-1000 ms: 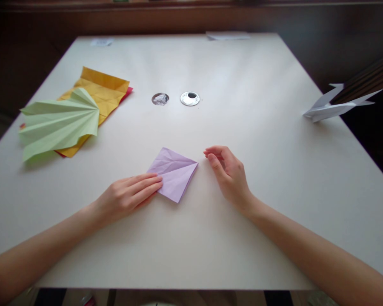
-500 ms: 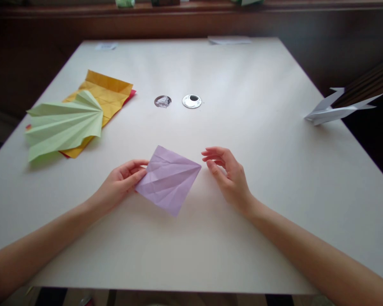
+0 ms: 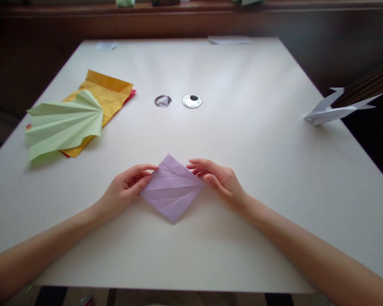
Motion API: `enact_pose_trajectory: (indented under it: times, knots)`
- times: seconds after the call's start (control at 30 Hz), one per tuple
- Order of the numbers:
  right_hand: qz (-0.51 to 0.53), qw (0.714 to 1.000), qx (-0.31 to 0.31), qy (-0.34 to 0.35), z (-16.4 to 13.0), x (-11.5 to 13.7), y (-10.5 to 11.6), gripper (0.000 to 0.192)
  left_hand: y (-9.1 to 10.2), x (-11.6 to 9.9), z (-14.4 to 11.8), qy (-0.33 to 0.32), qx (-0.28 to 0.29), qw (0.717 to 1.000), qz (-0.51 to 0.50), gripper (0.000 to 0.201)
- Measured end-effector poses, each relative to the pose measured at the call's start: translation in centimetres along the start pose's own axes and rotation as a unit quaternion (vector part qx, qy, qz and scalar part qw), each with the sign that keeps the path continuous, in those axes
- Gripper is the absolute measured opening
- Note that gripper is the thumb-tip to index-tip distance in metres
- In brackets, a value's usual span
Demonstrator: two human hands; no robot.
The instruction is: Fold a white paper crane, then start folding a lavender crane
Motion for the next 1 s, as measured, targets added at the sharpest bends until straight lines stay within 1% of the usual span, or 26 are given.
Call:
enact_pose_trajectory:
  times: [0.1,0.23,0.4,0.53,0.63,0.7,0.83,0.9,1.0]
  knots:
    - [-0.067,0.998,-0.006,0.017,0.1,0.3,-0.2,0.033,0.0,0.1,0.0,0.001,-0.002,1.0,-0.007,0.028]
    - [-0.133,0.989,-0.033,0.052,0.1,0.7,-0.4,0.04,0.0,0.2,0.0,0.005,-0.004,1.0,-0.026,0.03]
    - [-0.141,0.987,-0.033,0.068,0.1,0.9,-0.5,0.041,0.1,0.1,0.1,-0.013,-0.01,1.0,-0.024,0.023]
    - [-0.143,0.985,-0.019,0.092,-0.1,1.2,-0.4,0.046,0.3,0.1,0.1,-0.013,-0.023,1.0,-0.014,0.022]
    - [-0.151,0.985,-0.02,0.082,0.0,1.1,-0.3,0.043,0.1,0.1,0.1,-0.022,-0.016,1.0,0.0,0.023]
    - [-0.169,0.983,-0.032,0.067,0.1,0.9,-0.3,0.043,-0.1,0.0,0.0,-0.031,-0.007,1.0,0.0,0.028]
    - [-0.202,0.977,-0.031,0.052,0.3,0.8,-0.4,0.042,-0.4,-0.1,-0.3,-0.067,0.006,0.998,-0.007,0.041]
    - [-0.199,0.978,-0.022,0.061,0.3,1.0,-0.5,0.04,-0.4,-0.3,-0.5,-0.098,-0.004,0.995,0.021,0.042]
    - [-0.187,0.979,-0.014,0.079,0.3,1.2,-0.6,0.039,-0.3,-0.8,-0.5,-0.149,-0.022,0.985,0.082,0.037]
Point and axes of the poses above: each hand's wrist, its own z-axis towards the middle knuckle, its own y-axis out of the back of the hand, x = y × z, the point moved 5 cm from there along z, towards the middle knuckle, and after that the axes turned 8 degrees about -y, right-handed, at the moved point
